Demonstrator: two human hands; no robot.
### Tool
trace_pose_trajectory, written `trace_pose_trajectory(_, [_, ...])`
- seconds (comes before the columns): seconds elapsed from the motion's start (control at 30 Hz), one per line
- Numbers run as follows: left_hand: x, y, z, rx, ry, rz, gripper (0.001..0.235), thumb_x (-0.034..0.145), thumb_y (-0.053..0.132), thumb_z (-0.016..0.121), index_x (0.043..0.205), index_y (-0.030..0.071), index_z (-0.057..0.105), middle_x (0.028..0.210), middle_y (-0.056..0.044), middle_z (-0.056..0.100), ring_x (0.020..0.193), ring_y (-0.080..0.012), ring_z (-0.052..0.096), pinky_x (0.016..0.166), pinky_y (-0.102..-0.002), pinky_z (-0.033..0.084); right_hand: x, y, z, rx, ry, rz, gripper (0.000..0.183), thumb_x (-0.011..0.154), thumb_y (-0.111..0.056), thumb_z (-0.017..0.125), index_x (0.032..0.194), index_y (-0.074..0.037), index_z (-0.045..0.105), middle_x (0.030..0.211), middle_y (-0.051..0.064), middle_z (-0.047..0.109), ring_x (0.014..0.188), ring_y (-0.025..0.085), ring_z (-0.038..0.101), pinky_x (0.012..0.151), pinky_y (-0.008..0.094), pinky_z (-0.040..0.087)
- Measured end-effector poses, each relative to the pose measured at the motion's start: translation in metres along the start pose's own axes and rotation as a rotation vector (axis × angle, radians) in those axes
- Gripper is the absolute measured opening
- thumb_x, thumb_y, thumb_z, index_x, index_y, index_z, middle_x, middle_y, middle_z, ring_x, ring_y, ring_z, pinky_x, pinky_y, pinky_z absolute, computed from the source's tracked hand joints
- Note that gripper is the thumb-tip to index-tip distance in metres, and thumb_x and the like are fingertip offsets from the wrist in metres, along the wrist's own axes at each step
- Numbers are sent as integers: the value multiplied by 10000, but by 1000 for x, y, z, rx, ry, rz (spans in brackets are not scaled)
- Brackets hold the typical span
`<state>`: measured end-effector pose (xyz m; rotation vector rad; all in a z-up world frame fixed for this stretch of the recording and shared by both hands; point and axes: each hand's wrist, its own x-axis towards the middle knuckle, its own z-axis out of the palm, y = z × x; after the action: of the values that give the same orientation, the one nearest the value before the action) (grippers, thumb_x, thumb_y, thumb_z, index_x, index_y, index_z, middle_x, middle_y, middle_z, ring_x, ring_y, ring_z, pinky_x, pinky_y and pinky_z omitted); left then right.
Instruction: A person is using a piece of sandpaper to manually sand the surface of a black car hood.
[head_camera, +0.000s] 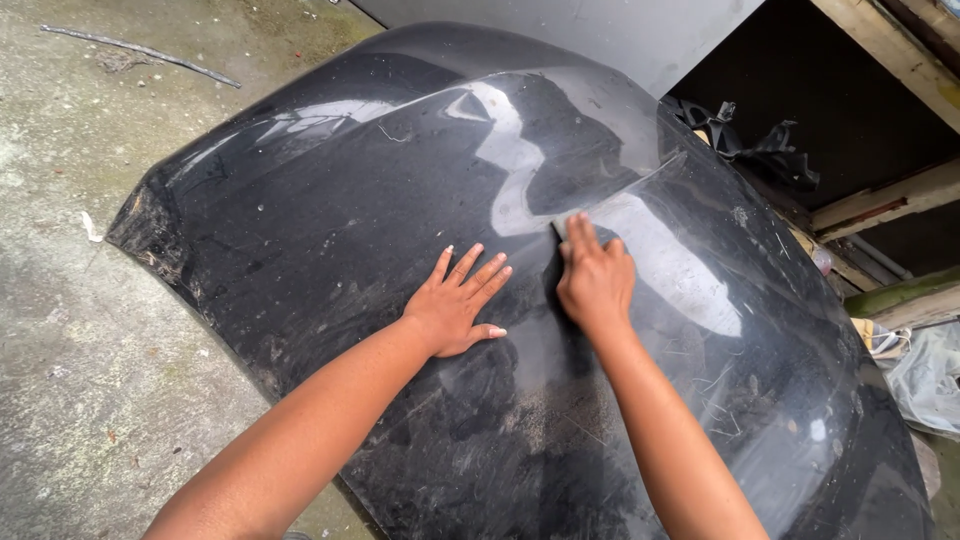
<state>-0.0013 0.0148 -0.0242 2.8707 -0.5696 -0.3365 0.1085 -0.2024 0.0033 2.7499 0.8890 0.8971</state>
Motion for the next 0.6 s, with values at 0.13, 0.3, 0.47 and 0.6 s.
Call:
trace_pose_trajectory(0.13, [0, 1, 1, 13, 14, -19, 865, 980, 712, 147, 1646, 196, -51, 1730, -15, -83, 1579, -307, -83, 1265, -568, -69, 11, 18, 13, 9, -120, 217, 428, 1092, -296, 442, 1442, -127, 622, 1454, 73, 625, 898, 358, 574, 715, 431, 514])
trace_pose_trajectory(0.3, [-2, 4, -2, -8, -10, -9, 868, 980, 710, 137, 1647, 187, -55, 1731, -23, -72, 1580, -305, -65, 1261, -573, -73, 3, -8, 2, 46, -129, 57, 411, 1049, -344, 504, 1398, -191, 659, 1405, 9, 666, 902, 359, 616, 717, 452, 545])
trace_pose_trajectory(0.47, [-2, 5, -3, 2, -6, -21, 873, 982, 714, 148, 1649, 180, -34, 1731, -27, -70, 1581, -309, -57, 1264, -576, -71, 10, 17, 6, 61, -116, 181, 424, 1064, -298, 491, 1428, -133, 631, 1426, 78, 646, 889, 387, 603, 710, 469, 543])
trace_pose_trajectory(0.6, [-1, 3, -2, 7, -3, -16, 872, 980, 715, 144, 1649, 184, -31, 1731, -21, -63, 1581, -304, -59, 1263, -577, -68, -5, 0, 6, 80, -106, 95, 413, 1056, -305, 516, 1422, -159, 639, 1433, 50, 645, 896, 381, 614, 704, 466, 553])
